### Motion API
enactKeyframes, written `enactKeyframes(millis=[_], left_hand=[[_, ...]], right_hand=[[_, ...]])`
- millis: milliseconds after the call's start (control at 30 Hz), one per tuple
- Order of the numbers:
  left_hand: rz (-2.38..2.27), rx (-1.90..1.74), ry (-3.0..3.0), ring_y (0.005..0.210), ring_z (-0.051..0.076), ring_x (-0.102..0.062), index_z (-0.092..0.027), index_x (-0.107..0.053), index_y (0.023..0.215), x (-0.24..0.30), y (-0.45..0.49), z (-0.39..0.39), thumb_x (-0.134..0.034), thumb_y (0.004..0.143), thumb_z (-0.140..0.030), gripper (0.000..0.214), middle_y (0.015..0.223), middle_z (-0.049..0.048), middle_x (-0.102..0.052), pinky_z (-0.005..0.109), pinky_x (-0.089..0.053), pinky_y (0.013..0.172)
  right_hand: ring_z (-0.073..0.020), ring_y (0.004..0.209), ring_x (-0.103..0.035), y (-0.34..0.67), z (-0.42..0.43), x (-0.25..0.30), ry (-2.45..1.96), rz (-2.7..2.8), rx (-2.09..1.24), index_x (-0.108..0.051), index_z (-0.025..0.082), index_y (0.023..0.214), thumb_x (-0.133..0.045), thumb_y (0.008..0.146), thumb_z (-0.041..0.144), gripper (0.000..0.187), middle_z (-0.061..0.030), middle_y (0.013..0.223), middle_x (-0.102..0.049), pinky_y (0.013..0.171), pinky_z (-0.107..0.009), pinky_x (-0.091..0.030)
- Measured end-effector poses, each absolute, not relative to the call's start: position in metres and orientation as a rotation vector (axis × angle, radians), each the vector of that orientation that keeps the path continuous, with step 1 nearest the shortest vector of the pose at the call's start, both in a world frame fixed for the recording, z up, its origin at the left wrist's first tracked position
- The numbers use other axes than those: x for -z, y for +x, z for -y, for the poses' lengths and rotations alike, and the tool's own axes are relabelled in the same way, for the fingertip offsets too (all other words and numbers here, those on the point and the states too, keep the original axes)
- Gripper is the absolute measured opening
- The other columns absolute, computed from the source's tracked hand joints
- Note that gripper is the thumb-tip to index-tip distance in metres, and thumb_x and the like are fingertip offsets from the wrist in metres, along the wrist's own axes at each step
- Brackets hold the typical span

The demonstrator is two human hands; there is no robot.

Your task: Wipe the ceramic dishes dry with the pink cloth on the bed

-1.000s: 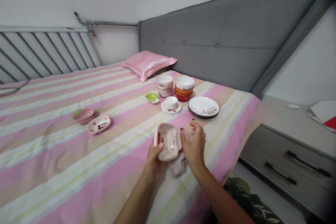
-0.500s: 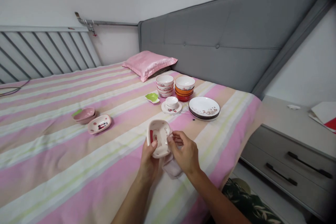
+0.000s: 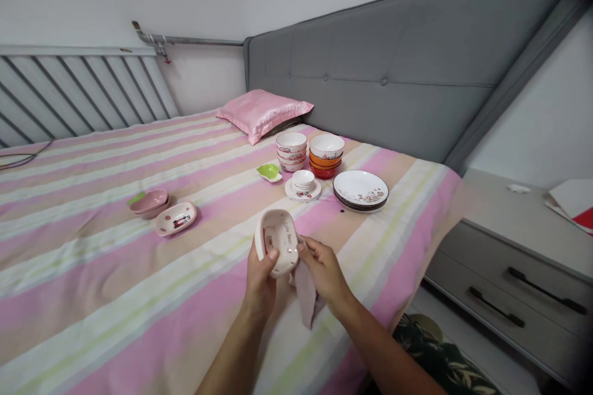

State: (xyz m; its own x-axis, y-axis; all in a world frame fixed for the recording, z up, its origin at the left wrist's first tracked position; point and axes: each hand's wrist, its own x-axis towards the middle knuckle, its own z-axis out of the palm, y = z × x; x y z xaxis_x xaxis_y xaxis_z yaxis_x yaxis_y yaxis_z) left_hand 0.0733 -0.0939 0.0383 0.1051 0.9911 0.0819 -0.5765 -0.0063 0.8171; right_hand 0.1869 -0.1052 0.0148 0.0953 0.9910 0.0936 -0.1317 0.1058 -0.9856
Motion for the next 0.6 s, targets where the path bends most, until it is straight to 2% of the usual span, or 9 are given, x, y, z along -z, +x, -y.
enactKeyframes(millis=[167, 267, 367, 500, 600], left_hand=[[-0.666, -1.423, 0.815, 0.083, 0.018, -0.060, -0.020, -0.058, 0.112, -0.039, 0.071, 0.091, -0.067, 0.067, -0.032, 0.047, 0.098, 0.0044, -0.065, 0.025, -0.048, 0.067], [-0.688, -1.460, 0.811, 0.085, 0.019, -0.060, -0.020, -0.059, 0.111, -0.041, 0.068, 0.089, -0.066, 0.066, -0.034, 0.048, 0.103, 0.0052, -0.064, 0.024, -0.048, 0.066], [-0.699, -1.458, 0.797, 0.087, 0.020, -0.060, -0.020, -0.060, 0.109, -0.043, 0.067, 0.088, -0.067, 0.065, -0.036, 0.047, 0.101, 0.0045, -0.065, 0.025, -0.048, 0.067], [-0.683, -1.412, 0.808, 0.090, 0.021, -0.060, -0.020, -0.059, 0.111, -0.041, 0.069, 0.091, -0.066, 0.067, -0.036, 0.047, 0.102, 0.0050, -0.065, 0.027, -0.048, 0.070], [-0.660, -1.372, 0.832, 0.092, 0.022, -0.059, -0.019, -0.060, 0.109, -0.039, 0.073, 0.093, -0.066, 0.068, -0.033, 0.044, 0.101, 0.0052, -0.065, 0.027, -0.047, 0.072]], right_hand=[[-0.0189, 0.070, -0.064, 0.207, 0.096, -0.026, -1.013, 0.729, -1.290, -0.067, 0.015, 0.091, -0.063, 0.073, 0.042, 0.034, -0.0043, 0.078, -0.070, 0.065, -0.029, -0.050], [-0.0162, 0.076, -0.063, 0.234, 0.090, -0.044, -0.868, 0.461, -1.080, -0.064, 0.017, 0.086, -0.071, 0.064, 0.038, 0.032, -0.0016, 0.080, -0.069, 0.069, -0.026, -0.050], [-0.0140, 0.082, -0.062, 0.251, 0.088, -0.054, -0.790, 0.396, -0.951, -0.062, 0.018, 0.094, -0.071, 0.066, 0.037, 0.035, -0.0007, 0.088, -0.068, 0.073, -0.025, -0.049], [-0.0142, 0.068, -0.060, 0.239, 0.093, -0.044, -0.902, 0.547, -1.074, -0.064, 0.017, 0.091, -0.068, 0.070, 0.039, 0.031, 0.0001, 0.075, -0.066, 0.059, -0.023, -0.047], [-0.0173, 0.072, -0.061, 0.218, 0.098, -0.035, -0.952, 0.720, -1.152, -0.065, 0.017, 0.096, -0.063, 0.074, 0.045, 0.035, -0.0019, 0.075, -0.066, 0.059, -0.025, -0.048]])
